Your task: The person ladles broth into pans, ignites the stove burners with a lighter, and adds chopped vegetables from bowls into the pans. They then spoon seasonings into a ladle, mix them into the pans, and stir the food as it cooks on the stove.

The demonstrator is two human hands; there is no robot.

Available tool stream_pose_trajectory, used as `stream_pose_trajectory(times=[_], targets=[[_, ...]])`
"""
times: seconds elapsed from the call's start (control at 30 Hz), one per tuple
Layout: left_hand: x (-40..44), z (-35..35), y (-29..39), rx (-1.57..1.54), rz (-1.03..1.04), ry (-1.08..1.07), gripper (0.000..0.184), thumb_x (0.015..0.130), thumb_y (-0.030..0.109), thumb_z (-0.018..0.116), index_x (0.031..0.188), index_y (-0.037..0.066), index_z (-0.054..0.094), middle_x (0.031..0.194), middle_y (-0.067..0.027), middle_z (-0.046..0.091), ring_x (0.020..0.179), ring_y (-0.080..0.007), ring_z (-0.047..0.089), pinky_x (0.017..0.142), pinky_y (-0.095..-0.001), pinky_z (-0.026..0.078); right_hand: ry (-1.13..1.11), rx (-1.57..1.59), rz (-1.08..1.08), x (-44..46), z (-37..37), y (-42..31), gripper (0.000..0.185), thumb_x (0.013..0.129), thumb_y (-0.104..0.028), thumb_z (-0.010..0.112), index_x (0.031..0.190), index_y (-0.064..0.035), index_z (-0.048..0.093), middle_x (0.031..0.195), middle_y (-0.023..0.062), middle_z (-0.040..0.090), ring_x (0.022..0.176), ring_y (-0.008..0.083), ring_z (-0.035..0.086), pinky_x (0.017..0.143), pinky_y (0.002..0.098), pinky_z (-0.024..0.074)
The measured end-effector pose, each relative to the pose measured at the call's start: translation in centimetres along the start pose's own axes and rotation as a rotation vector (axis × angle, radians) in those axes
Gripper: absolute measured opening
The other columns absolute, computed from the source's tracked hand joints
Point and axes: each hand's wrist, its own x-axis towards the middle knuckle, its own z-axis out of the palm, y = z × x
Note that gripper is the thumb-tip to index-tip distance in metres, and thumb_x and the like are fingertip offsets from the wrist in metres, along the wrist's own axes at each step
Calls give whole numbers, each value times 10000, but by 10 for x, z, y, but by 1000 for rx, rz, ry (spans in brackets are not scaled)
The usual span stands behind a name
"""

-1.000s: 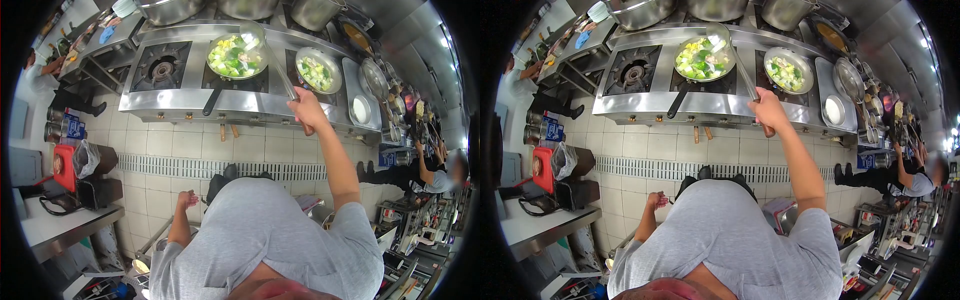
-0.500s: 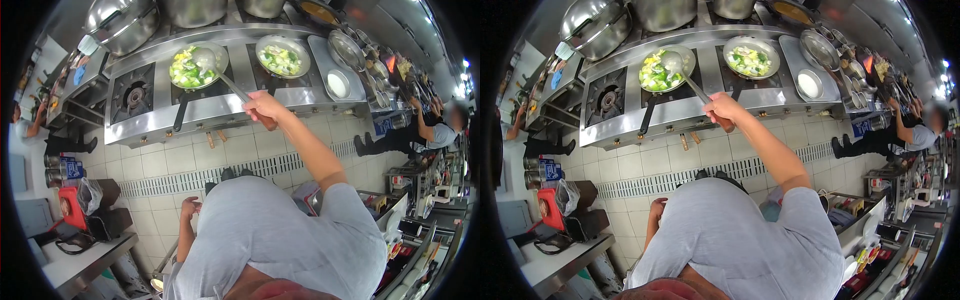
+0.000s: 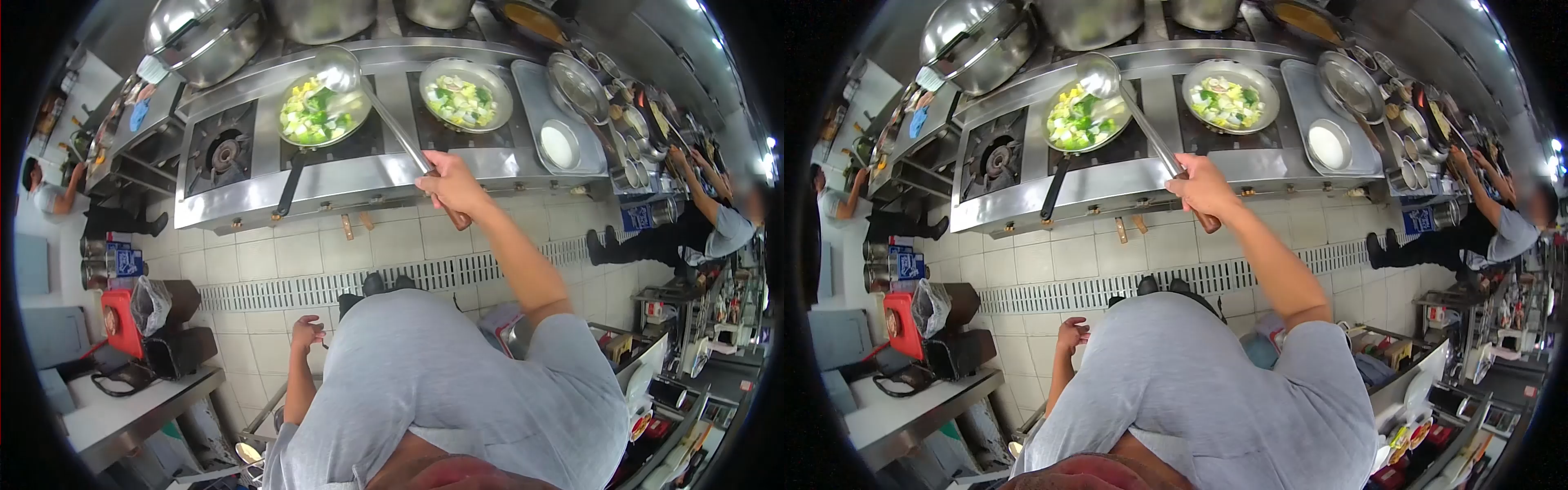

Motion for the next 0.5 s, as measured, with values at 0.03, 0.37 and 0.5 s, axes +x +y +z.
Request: stream_pose_trajectory(times=[0.03, 0.37, 0.5], targets=[[-6, 2, 7, -18, 3, 0, 454, 818, 43, 731, 1231, -44, 563, 791, -99, 680, 598, -172, 680, 498, -276, 553, -14, 97, -1, -3, -7, 6, 499, 882, -40, 650, 1362, 12, 526, 698, 9, 555, 481, 91, 500, 476, 262, 433], [-27, 26, 44, -76, 82, -67, 391, 909, 147, 679, 1238, -39, 577, 825, -74, 653, 627, -160, 682, 515, -258, 548, 280, -10, 20, -87, -87, 41, 426, 863, -53, 646, 1281, -4, 583, 685, 8, 541, 461, 95, 509, 436, 273, 432], [-32, 36, 71, 3, 135, -109, 375, 930, 180, 676, 1223, -37, 588, 796, -64, 643, 625, -152, 679, 526, -255, 545, 339, -218, 198, -104, -95, 55, 530, 848, -84, 666, 1357, -14, 539, 706, 66, 597, 524, 191, 589, 527, 341, 504]])
